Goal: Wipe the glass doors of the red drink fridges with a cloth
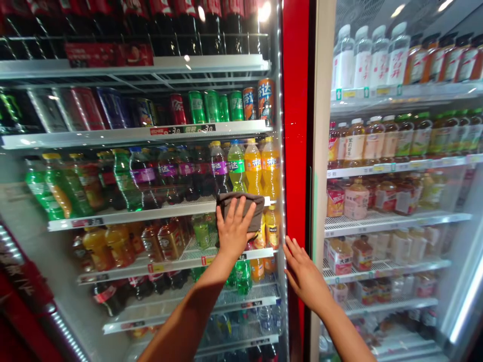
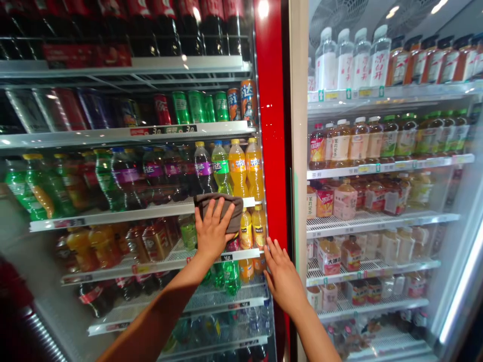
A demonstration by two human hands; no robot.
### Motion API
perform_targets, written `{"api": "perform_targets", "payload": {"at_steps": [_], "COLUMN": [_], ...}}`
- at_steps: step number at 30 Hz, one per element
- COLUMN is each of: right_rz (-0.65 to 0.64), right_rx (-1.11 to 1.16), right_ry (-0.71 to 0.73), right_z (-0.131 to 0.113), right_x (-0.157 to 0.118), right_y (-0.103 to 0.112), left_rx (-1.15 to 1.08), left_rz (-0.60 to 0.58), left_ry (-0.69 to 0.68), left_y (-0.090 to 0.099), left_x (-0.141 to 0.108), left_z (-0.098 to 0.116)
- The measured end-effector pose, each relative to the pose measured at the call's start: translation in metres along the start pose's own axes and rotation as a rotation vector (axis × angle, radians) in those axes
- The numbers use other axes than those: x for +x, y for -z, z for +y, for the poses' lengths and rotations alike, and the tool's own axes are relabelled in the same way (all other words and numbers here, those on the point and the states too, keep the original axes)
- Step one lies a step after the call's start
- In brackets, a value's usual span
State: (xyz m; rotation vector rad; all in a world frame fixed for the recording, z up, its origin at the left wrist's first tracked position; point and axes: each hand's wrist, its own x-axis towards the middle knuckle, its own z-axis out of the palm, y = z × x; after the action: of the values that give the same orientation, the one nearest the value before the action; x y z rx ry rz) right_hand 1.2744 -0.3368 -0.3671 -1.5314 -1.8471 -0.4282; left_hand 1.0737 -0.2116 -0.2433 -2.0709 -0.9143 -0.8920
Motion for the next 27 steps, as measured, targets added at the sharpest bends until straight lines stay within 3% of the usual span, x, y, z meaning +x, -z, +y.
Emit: {"api": "perform_targets", "payload": {"at_steps": [2, 4, 9, 11, 14, 18, 20, 22, 25, 27], "right_rz": [0.013, 0.021, -0.003, -0.017, -0.015, 0.008, 0.012, 0.026, 0.074, 0.107], "right_rx": [0.027, 0.044, 0.057, 0.063, 0.089, 0.115, 0.104, 0.087, 0.067, 0.061], "right_ry": [0.0, -0.017, -0.043, -0.038, -0.035, -0.026, -0.006, 0.023, 0.057, 0.066], "right_z": [0.004, 0.008, 0.013, 0.014, 0.015, 0.016, 0.017, 0.019, 0.023, 0.027], "right_x": [-0.003, -0.007, -0.015, -0.016, -0.014, -0.014, -0.017, -0.021, -0.026, -0.028], "right_y": [0.0, -0.002, -0.008, -0.008, -0.004, 0.002, 0.005, 0.009, 0.019, 0.027], "left_rx": [-0.01, -0.001, 0.059, 0.081, 0.068, 0.011, -0.005, -0.014, -0.008, 0.004], "left_rz": [0.028, 0.05, 0.016, -0.011, -0.012, 0.034, 0.057, 0.066, 0.051, 0.02], "left_ry": [0.076, 0.037, -0.428, -0.497, -0.386, -0.091, -0.081, -0.205, -0.484, -0.585], "left_y": [0.002, -0.001, -0.021, -0.024, -0.021, -0.014, -0.015, -0.019, -0.03, -0.035], "left_x": [0.025, 0.029, -0.032, -0.05, -0.038, 0.02, 0.036, 0.035, 0.009, -0.008], "left_z": [0.015, 0.027, 0.024, 0.02, 0.026, 0.053, 0.065, 0.072, 0.074, 0.074]}}
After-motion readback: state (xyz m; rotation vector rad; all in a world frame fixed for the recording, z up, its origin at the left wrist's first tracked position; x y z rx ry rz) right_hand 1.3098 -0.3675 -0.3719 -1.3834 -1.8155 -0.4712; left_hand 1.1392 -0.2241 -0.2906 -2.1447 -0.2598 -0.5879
